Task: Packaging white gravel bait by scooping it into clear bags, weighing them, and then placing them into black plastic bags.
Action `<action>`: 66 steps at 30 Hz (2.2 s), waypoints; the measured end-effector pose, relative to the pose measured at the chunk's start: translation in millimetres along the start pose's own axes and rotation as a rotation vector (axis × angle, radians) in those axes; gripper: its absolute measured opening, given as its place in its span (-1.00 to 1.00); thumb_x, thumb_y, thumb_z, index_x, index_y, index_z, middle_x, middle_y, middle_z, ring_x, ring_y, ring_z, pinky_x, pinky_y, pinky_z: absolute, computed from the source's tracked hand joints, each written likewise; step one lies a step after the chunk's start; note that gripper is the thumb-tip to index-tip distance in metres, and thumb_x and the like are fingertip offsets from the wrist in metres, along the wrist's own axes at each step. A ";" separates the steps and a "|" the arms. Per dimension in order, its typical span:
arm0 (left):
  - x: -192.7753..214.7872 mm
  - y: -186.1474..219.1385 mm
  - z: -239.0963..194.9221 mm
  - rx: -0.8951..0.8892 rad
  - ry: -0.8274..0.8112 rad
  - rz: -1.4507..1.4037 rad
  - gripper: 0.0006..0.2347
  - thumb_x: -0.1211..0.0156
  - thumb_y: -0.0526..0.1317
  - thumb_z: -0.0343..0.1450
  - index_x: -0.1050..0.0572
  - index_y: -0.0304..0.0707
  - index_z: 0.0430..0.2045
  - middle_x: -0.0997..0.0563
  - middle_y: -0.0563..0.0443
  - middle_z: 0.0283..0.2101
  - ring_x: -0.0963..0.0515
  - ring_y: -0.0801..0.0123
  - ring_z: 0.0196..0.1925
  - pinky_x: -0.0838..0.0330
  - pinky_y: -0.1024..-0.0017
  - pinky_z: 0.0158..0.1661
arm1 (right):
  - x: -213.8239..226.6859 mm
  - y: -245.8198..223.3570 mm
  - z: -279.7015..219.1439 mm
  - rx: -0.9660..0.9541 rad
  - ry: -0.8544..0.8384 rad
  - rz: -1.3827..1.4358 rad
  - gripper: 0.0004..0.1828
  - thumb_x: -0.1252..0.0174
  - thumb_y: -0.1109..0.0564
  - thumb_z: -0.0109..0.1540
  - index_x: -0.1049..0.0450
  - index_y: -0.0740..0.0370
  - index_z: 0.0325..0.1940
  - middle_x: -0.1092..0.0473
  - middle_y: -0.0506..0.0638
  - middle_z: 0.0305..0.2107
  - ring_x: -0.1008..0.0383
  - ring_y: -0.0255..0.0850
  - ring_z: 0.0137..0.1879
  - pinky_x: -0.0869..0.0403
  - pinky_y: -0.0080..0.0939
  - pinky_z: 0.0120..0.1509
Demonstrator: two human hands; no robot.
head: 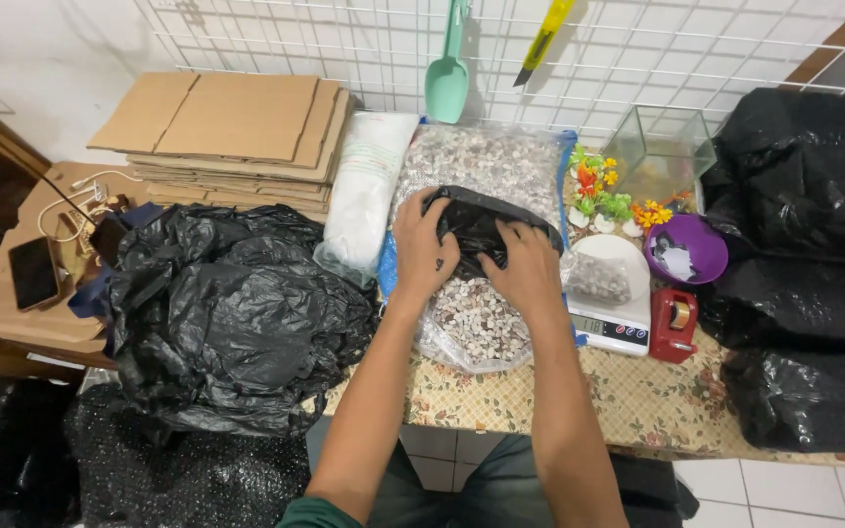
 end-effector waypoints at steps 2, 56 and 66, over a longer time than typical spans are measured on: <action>6.8 1.6 2.2 0.013 0.045 -0.031 -0.67 -0.10 -0.38 0.21 -0.56 -0.22 -0.15 -0.43 -0.20 0.13 -0.38 -0.10 0.19 -0.24 -0.02 0.18 | 14.7 -10.7 -1.5 0.051 0.057 0.050 -0.44 -0.30 -0.07 0.22 -0.51 0.19 0.26 -0.49 0.20 0.01 -0.48 0.13 0.14 -0.45 0.10 0.17; 14.1 67.3 23.3 -0.088 0.051 -0.095 -0.58 -0.27 -0.30 0.40 -0.31 -0.37 0.13 -0.35 -0.44 0.06 -0.39 -0.46 0.21 -0.32 -0.22 0.16 | 155.1 50.0 -83.6 -0.242 0.988 0.504 -0.84 -0.26 0.22 0.30 -0.46 0.09 -0.07 -0.52 0.03 -0.33 -0.55 -0.11 -0.14 -0.45 -0.22 0.03; 1.5 39.1 -15.1 -0.043 -0.154 0.052 -0.73 -0.13 -0.41 0.33 -0.55 -0.27 -0.10 -0.40 -0.36 0.15 -0.49 -0.26 0.18 -0.52 0.01 0.03 | 81.2 -14.9 -12.1 -0.129 0.645 0.588 -0.85 -0.18 0.31 0.30 -0.40 0.20 -0.09 -0.49 0.18 -0.26 -0.50 0.26 0.03 -0.41 0.08 0.15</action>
Point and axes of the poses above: each hand's wrist, its own z-axis towards the middle knuckle, its own x-axis out of the back of the hand, y = z × x, the point moved 6 cm from there along z, towards the middle knuckle
